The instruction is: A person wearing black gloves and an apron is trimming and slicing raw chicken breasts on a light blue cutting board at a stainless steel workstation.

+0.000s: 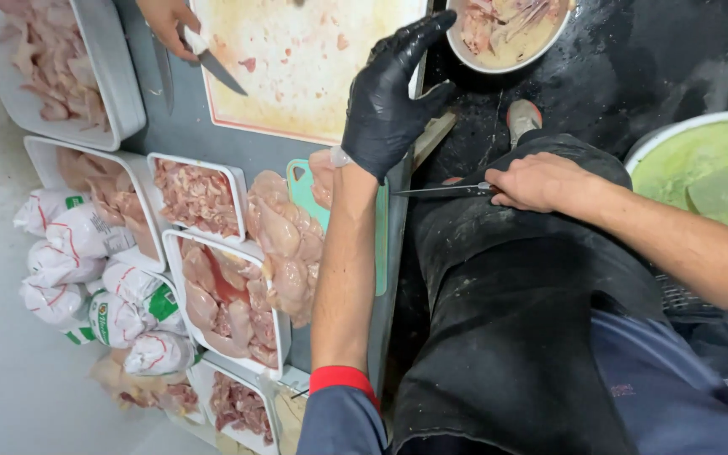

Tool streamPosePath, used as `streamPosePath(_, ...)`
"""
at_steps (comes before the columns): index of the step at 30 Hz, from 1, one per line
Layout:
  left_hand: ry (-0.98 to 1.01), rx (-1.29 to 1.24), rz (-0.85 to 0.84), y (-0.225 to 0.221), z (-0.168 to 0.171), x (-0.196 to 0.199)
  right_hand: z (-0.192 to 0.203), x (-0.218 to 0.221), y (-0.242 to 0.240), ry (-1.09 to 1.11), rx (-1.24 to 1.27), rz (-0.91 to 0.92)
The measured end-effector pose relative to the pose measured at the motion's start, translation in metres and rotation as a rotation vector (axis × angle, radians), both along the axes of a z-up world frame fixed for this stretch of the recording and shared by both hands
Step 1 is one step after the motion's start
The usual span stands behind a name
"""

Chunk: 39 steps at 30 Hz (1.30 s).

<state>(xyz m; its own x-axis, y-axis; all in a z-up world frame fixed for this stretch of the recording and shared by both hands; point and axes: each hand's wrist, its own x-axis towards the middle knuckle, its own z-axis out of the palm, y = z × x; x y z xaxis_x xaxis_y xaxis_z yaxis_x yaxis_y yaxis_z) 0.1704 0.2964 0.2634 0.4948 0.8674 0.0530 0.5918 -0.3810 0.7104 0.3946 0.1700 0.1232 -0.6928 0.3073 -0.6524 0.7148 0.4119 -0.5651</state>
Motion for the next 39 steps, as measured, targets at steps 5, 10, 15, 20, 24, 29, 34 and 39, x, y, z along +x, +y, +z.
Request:
streamPosePath(5, 0.039, 0.074, 0.009, 0.012, 0.041, -0.002, 0.004, -0.003, -0.007, -0.002, -0.016, -0.045)
streamPosePath(10, -0.043, -0.019, 0.173, -0.019, 0.023, -0.042, 0.012, -0.003, -0.002, -0.035, -0.063, -0.055)
streamPosePath(15, -0.373, -0.191, 0.915, -0.097, -0.11, -0.134, 0.015, -0.001, 0.007, -0.056, -0.059, -0.042)
streamPosePath(20, 0.185, -0.089, 1.303, -0.152, -0.166, -0.189, 0.03, 0.007, 0.02, -0.14, -0.041, -0.004)
streamPosePath(24, 0.598, 0.186, 1.086, -0.162, -0.25, -0.201, 0.049, -0.003, 0.035, -0.321, -0.068, 0.033)
streamPosePath(29, 0.703, 0.287, 1.023, -0.171, -0.246, -0.178, 0.05, 0.005, 0.021, -0.332, 0.027, 0.076)
streamPosePath(34, 0.763, 0.156, 0.866, -0.21, -0.22, -0.162, 0.056, 0.001, -0.003, -0.323, 0.03, 0.004)
streamPosePath(39, 0.81, -0.09, 0.817, -0.273, -0.233, -0.162, 0.08, -0.045, -0.024, -0.32, -0.08, -0.265)
